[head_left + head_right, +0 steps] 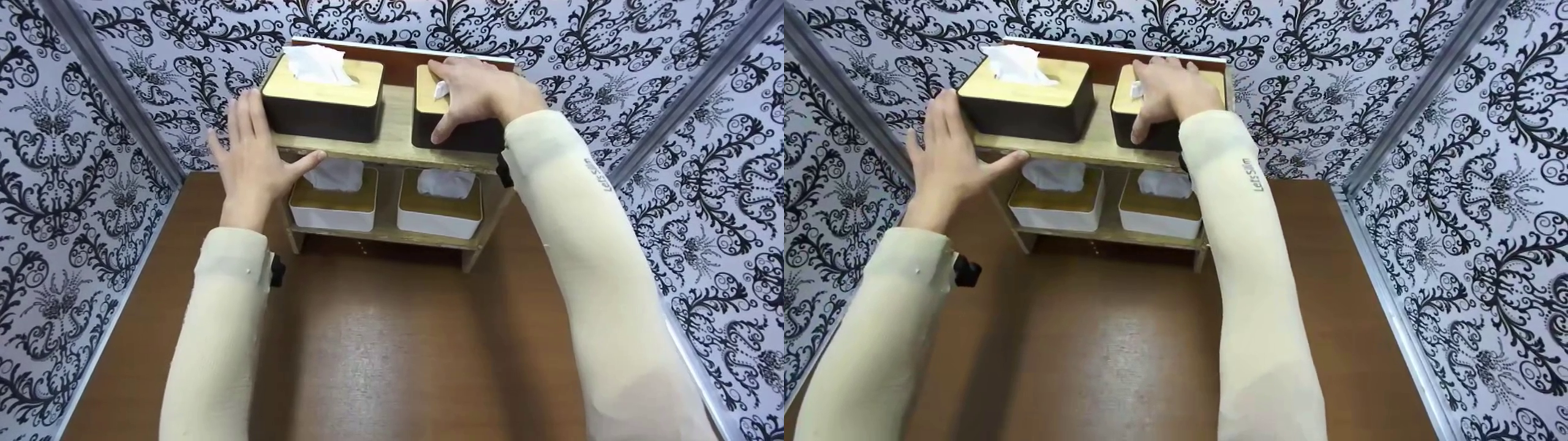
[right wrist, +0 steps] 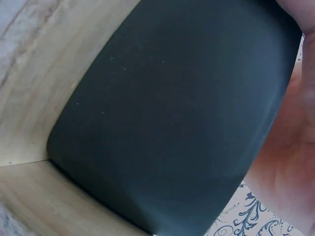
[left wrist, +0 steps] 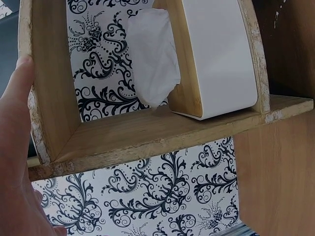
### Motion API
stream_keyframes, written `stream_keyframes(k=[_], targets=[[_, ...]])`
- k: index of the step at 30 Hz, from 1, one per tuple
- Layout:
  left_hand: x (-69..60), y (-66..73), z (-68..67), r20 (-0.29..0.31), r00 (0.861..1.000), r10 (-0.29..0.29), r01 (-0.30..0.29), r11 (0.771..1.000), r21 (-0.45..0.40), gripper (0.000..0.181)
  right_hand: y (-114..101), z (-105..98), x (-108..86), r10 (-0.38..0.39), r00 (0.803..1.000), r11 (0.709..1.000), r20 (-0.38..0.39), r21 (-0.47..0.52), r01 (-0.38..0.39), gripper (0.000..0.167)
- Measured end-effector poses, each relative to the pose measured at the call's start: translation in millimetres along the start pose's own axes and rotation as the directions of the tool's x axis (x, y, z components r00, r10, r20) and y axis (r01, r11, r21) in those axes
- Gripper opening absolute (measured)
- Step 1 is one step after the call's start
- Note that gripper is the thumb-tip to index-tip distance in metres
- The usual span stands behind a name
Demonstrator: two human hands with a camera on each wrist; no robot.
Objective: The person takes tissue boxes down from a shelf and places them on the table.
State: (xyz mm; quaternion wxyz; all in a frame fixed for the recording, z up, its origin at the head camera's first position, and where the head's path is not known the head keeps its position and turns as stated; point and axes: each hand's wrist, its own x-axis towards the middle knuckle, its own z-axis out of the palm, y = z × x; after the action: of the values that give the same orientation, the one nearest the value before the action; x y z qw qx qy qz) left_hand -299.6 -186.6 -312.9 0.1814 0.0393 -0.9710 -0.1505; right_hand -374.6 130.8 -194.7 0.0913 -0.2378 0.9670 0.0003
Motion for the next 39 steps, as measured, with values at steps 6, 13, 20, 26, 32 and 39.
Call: stream_keyframes(k=[6,13,20,26,32,39], targets=[[0.9,-0.1,0.7,0.005,1.000,0.002,-0.002,1.000,-0.003,0.135,-2,0,-5.3,-0.002,0.999,0.999,-0.038,-0.034,0.001,0.129],[1.8,-2.5,1.4,0.023,1.000,-0.005,0.005,1.000,0.000,0.135,-11,-1,-15.8,-0.030,0.998,0.997,-0.056,-0.071,0.026,0.131],[0.6,-2.9,-0.2,0.026,1.000,-0.005,0.005,1.000,-0.005,0.135,-19,3,-31.9,-0.076,0.993,0.991,-0.086,-0.113,0.066,0.131],[0.4,-1.4,-1.2,0.026,1.000,0.001,0.000,1.000,-0.019,0.135,-29,2,-51.6,-0.108,0.989,0.985,-0.104,-0.143,0.093,0.133],[1.3,-2.6,-2.3,0.024,1.000,0.004,-0.003,1.000,-0.026,0.136,-42,3,-71.6,-0.133,0.986,0.970,-0.104,-0.216,0.108,0.136],[0.7,-3.3,-2.1,0.043,0.999,-0.001,0.002,1.000,-0.015,0.136,-52,12,-93.5,-0.201,0.971,0.953,-0.129,-0.257,0.163,0.135]])
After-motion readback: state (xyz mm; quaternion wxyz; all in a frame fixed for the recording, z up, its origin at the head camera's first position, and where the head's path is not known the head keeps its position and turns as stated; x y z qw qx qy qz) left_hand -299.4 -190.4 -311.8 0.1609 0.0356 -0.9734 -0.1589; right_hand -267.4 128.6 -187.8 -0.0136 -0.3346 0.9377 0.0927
